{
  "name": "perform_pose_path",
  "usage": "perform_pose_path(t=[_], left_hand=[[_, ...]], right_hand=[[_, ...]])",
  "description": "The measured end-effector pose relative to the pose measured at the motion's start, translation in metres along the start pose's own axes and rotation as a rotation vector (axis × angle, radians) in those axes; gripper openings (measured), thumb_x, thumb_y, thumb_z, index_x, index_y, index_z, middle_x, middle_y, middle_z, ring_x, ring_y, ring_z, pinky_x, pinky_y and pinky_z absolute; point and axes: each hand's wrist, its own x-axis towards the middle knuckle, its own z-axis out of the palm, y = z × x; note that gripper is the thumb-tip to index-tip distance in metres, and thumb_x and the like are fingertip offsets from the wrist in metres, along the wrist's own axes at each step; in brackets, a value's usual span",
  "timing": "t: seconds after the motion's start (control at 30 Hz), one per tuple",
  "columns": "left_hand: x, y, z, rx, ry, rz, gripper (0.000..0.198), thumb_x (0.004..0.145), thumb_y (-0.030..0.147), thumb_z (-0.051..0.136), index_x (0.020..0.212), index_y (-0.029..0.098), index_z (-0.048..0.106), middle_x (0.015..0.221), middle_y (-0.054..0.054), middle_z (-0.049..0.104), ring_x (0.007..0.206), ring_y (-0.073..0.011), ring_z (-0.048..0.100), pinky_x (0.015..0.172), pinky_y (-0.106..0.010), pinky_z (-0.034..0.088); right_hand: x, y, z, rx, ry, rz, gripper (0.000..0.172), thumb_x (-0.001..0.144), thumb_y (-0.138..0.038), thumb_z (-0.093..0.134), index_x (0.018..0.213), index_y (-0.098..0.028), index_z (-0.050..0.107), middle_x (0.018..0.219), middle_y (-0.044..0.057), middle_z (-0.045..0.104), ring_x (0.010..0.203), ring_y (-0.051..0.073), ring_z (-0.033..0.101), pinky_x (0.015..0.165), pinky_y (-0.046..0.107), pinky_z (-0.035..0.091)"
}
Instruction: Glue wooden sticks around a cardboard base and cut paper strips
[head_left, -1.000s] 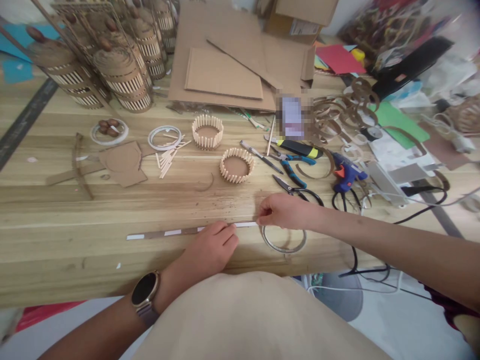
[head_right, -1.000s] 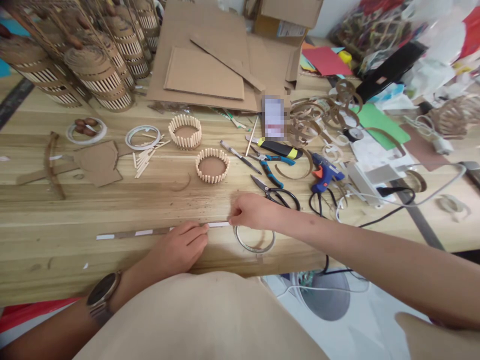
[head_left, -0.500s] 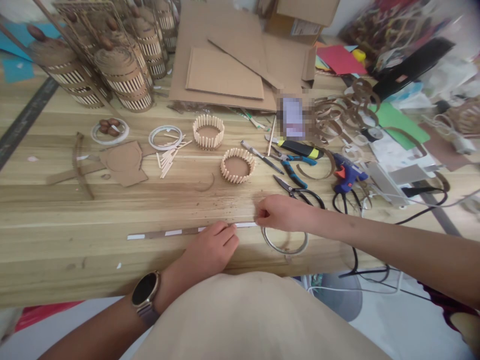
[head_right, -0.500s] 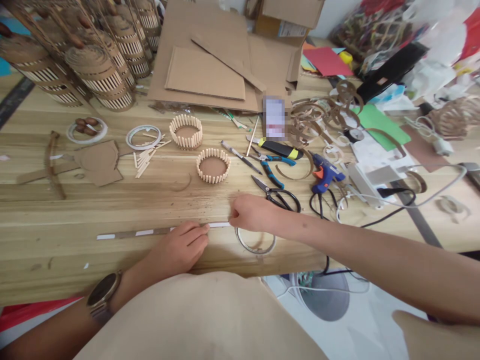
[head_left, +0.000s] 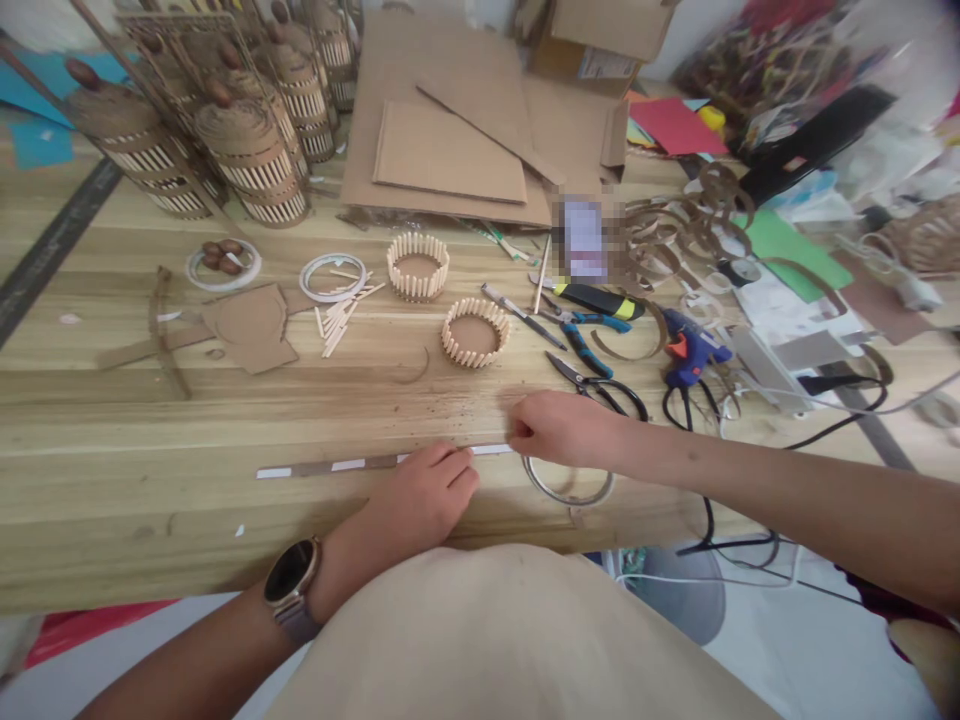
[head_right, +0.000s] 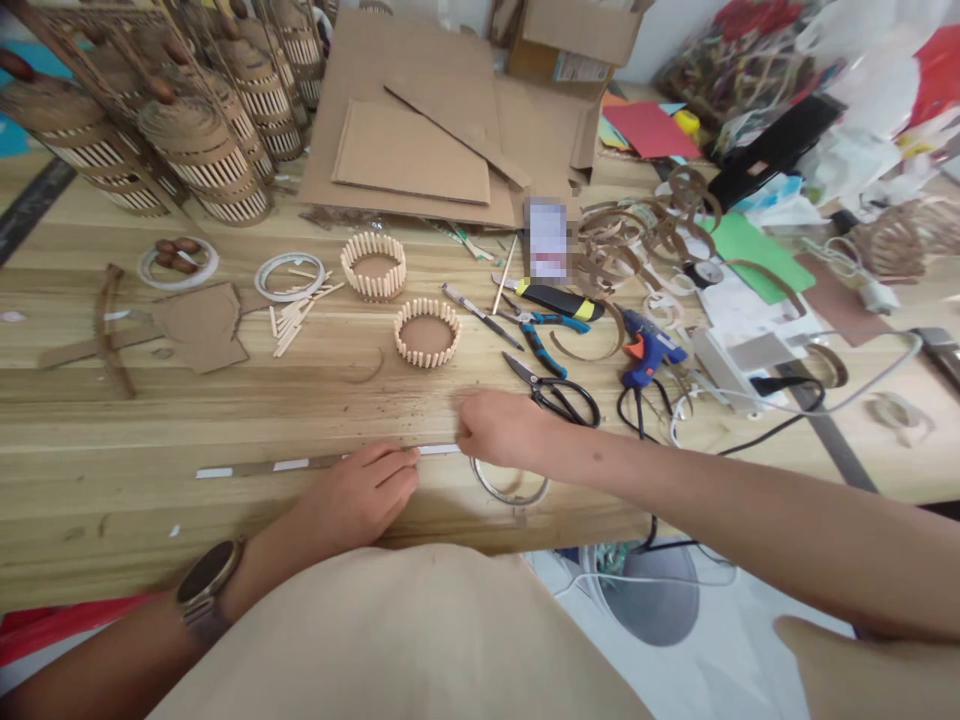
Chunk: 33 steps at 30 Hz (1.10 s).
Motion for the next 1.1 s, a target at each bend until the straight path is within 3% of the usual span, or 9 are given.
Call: perform_pose_path(t=[0.07,0.17,0.3,0.4,0.67,0.87,0.97,1.1], left_hand=[[0.004,-0.001,-0.009,-0.064,0.005,-0.056,0.023,0.097,0.010,0.040,0.087,0.015,0.060,0.097,-0.010,0.067,0.090,-0.0222,0.060,0.081,-0.038,0.053],[0.013,0.000,-0.026,-0.136,0.140,-0.175,0.020,0.097,0.014,0.042,0.093,0.015,0.061,0.095,-0.008,0.065,0.088,-0.0201,0.059,0.080,-0.035,0.053],[0.029,0.004,-0.040,-0.096,0.262,-0.297,0.016,0.093,0.018,0.052,0.102,0.012,0.063,0.102,-0.011,0.063,0.096,-0.0251,0.056,0.085,-0.042,0.051],[0.041,0.006,-0.041,-0.162,0.227,-0.363,0.016,0.089,0.021,0.059,0.102,0.014,0.066,0.101,-0.009,0.066,0.096,-0.0265,0.053,0.086,-0.044,0.049],[0.055,0.007,-0.042,-0.323,0.160,-0.489,0.013,0.084,0.014,0.059,0.075,0.019,0.068,0.077,-0.003,0.069,0.085,-0.0238,0.053,0.077,-0.039,0.047],[0.060,0.008,-0.040,-0.378,0.119,-0.566,0.011,0.079,0.014,0.059,0.072,0.019,0.065,0.074,-0.003,0.068,0.086,-0.0236,0.053,0.078,-0.037,0.045],[0.062,0.007,-0.038,-0.410,0.182,-0.596,0.012,0.077,0.013,0.061,0.066,0.019,0.061,0.072,-0.003,0.067,0.084,-0.0234,0.054,0.076,-0.037,0.044],[0.063,0.005,-0.037,-0.405,0.370,-0.646,0.014,0.075,0.010,0.058,0.066,0.020,0.058,0.071,-0.002,0.064,0.085,-0.0229,0.055,0.075,-0.035,0.045]], right_hand=[[-0.007,-0.002,-0.004,0.000,0.033,-0.012,0.020,0.085,-0.023,0.053,0.076,-0.018,0.071,0.084,0.008,0.073,0.078,0.022,0.065,0.057,0.027,0.035],[-0.020,-0.007,-0.011,-0.005,0.134,-0.032,0.019,0.088,-0.021,0.051,0.085,-0.018,0.069,0.093,0.007,0.072,0.081,0.020,0.066,0.061,0.026,0.037],[-0.036,-0.015,-0.013,-0.063,0.257,-0.033,0.020,0.093,-0.022,0.048,0.089,-0.019,0.067,0.096,0.006,0.070,0.078,0.020,0.067,0.058,0.027,0.034],[-0.042,-0.020,-0.010,-0.102,0.295,-0.047,0.022,0.095,-0.023,0.046,0.091,-0.019,0.067,0.093,0.005,0.069,0.077,0.020,0.067,0.057,0.028,0.033],[-0.044,-0.026,-0.005,-0.132,0.333,-0.051,0.020,0.096,-0.020,0.049,0.089,-0.017,0.067,0.089,0.006,0.068,0.077,0.020,0.068,0.057,0.029,0.033],[-0.041,-0.023,0.003,-0.123,0.455,-0.091,0.016,0.092,-0.017,0.055,0.083,-0.017,0.068,0.082,0.005,0.067,0.070,0.019,0.066,0.054,0.028,0.032],[-0.040,-0.021,0.008,-0.089,0.546,-0.115,0.014,0.091,-0.017,0.057,0.081,-0.017,0.067,0.079,0.004,0.065,0.065,0.018,0.064,0.052,0.028,0.033],[-0.037,-0.017,0.016,0.097,0.762,-0.161,0.012,0.092,-0.017,0.055,0.084,-0.017,0.064,0.082,0.004,0.065,0.065,0.017,0.063,0.054,0.027,0.038]])
